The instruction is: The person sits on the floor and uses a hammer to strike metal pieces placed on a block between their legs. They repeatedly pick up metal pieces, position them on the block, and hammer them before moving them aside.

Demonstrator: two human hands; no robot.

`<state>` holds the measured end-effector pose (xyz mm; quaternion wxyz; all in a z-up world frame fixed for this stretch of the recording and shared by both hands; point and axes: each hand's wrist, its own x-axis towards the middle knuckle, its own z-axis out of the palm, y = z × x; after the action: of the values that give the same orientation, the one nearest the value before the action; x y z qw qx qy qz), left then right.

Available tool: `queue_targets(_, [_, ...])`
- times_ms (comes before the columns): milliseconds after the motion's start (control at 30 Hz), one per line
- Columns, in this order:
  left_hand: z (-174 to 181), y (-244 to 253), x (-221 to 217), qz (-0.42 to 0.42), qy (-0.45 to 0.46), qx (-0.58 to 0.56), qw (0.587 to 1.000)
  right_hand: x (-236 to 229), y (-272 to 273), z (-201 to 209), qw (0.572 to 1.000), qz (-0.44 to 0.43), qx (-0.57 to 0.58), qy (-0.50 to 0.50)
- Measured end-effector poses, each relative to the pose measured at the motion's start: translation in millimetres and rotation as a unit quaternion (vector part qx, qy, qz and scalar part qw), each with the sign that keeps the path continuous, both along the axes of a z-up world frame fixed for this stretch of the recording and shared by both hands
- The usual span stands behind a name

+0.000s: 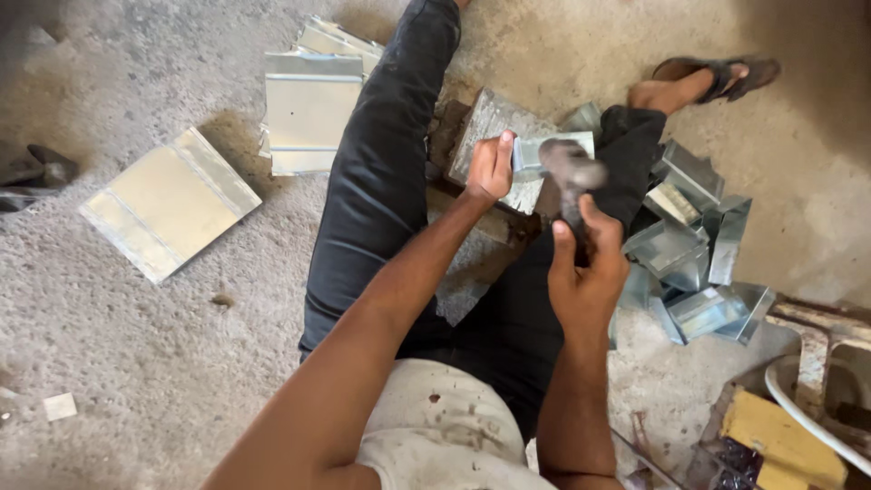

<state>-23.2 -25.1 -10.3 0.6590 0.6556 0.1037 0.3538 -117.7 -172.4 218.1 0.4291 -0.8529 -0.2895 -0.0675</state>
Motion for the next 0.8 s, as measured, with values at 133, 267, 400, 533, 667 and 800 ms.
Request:
queue_targets(133, [-1, -5, 1, 0.033, -0.032, 0.022, 0.999, 6, -2, -34, 0.999, 0.003, 0.027, -0.040])
queue_targets(267, [1, -5, -11, 0.000, 0.028, 0.028, 0.999, 15, -17, -56, 0.985, -0.054, 0.083, 0.141])
queue_targets(400, [18, 1, -31, 0.064, 0.031, 0.199, 0.978, 4, -33, -68, 0.941, -0.115, 0.197, 0.252])
queue_targets(533, [18, -4, -19, 0.086, 0.188, 0.467, 0.860, 6, -50, -98, 0.909, -0.168, 0.205, 0.321])
queue_targets(667, [10, -16, -34, 0.043, 0.293, 0.519, 0.802, 23, -41, -159, 0.909, -0.165, 0.175, 0.341])
queue_targets(800, [22, -5, -43, -0.061, 0.296, 0.280, 0.911, 22, -39, -209, 0.948, -0.179, 0.073, 0.253])
